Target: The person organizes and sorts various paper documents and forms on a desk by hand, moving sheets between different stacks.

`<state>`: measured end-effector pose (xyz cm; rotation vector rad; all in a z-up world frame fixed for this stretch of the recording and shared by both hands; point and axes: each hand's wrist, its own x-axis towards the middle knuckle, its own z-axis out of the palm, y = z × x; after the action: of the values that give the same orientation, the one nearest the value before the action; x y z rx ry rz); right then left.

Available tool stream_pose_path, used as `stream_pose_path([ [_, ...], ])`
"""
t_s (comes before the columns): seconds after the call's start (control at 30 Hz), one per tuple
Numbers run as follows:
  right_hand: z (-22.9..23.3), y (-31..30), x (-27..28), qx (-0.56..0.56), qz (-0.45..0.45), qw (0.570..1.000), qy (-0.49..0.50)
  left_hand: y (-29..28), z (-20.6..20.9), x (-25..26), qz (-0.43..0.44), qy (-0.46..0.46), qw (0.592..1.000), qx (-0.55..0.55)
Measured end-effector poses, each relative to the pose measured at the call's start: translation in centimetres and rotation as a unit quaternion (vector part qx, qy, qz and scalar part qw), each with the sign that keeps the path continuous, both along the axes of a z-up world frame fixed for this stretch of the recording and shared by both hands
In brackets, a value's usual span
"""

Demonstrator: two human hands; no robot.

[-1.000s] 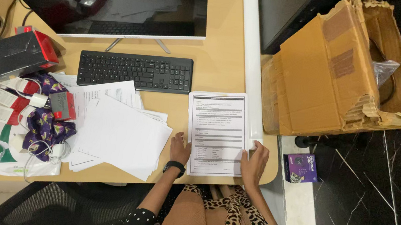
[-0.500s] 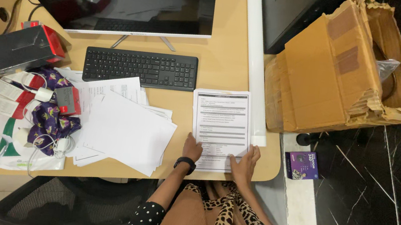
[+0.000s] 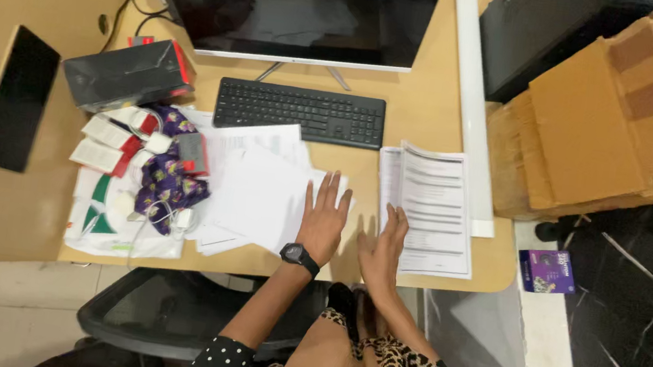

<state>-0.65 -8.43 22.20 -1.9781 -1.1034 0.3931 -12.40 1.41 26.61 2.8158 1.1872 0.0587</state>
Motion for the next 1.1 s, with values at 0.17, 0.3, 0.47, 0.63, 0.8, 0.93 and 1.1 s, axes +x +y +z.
stream_pose_path([
  [0.17, 1.1, 2.1, -11.4, 0.015, 0.057, 0.998, -0.016, 1.0, 2.2, -10.3, -0.089, -0.006, 0.992, 0.09],
  [0.3, 1.4, 2.6, -18.1, 0.011, 0.064, 0.998, -0.023, 1.0, 0.9, -16.9, -0.116, -0.038, 0.982, 0.143],
  [0.47, 2.6, 2.5, -22.8, 0.003, 0.085, 0.996, -0.007, 0.6, 1.7, -21.9, -0.14, -0.045, 0.978, 0.149],
  [0.63, 2.7, 3.1, -24.1, 0.007, 0.105, 0.994, -0.005, 0.0, 4.0, -23.9, -0.148, -0.076, 0.973, 0.162],
  [0.8, 2.1, 3.9, -24.1, -0.01, 0.116, 0.993, -0.013, -0.1, 4.9, -24.0, -0.137, -0.061, 0.973, 0.173],
  [0.93, 1.3, 3.8, -22.7, -0.034, 0.12, 0.992, 0.025, 0.1, 3.3, -23.1, -0.132, -0.027, 0.983, 0.126],
  [1.1, -0.6, 3.5, -19.9, -0.058, 0.088, 0.994, 0.042, 0.6, -0.7, -21.0, -0.113, 0.002, 0.987, 0.115],
])
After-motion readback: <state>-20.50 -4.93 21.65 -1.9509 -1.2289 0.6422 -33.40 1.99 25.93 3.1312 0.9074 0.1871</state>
